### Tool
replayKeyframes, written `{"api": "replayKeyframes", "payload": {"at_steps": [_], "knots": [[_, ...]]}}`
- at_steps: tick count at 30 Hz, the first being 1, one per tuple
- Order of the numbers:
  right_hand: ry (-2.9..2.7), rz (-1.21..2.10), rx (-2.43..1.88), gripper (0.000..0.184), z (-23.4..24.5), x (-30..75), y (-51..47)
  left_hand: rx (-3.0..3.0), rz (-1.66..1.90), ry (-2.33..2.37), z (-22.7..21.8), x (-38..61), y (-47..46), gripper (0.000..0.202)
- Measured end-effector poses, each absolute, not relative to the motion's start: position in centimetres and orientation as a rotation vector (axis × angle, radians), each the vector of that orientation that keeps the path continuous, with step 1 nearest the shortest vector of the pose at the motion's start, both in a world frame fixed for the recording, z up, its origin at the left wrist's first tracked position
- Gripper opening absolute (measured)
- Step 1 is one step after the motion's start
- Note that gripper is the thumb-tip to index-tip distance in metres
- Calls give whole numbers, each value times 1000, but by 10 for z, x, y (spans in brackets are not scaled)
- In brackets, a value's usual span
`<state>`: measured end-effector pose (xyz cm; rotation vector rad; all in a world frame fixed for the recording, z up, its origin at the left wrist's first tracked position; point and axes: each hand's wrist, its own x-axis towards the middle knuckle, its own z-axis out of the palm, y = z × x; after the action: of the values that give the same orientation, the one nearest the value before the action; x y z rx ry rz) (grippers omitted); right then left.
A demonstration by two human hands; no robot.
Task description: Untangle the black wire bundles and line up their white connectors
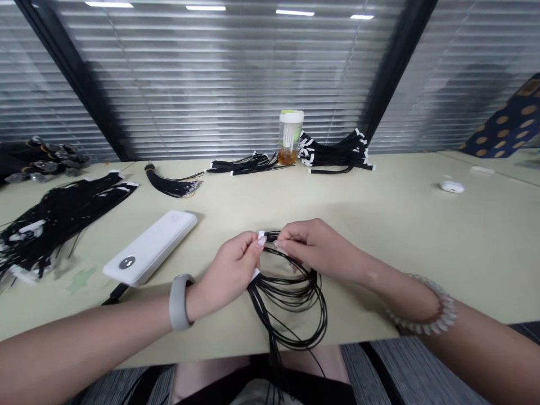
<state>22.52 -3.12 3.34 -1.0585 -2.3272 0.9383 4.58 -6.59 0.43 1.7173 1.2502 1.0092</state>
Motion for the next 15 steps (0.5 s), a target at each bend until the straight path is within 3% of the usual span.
{"api": "replayKeyframes", "payload": {"at_steps": [6, 9, 10, 12, 15], "knots": [[-2398, 791, -1077, 8, 34, 232, -28, 1584, 1042, 1226, 3, 45, -63, 35], [-2319, 541, -1080, 38, 37, 233, -36, 1544, 1092, 1283, 3, 47, -61, 33], [-2284, 436, -1084, 40, 40, 234, -39, 1532, 1106, 1307, 2, 47, -61, 33], [-2257, 322, -1105, 26, 48, 236, -46, 1515, 1125, 1324, 1, 48, -59, 33], [-2386, 671, -1142, 37, 56, 238, -54, 1523, 1142, 1318, -1, 48, -57, 32]]}}
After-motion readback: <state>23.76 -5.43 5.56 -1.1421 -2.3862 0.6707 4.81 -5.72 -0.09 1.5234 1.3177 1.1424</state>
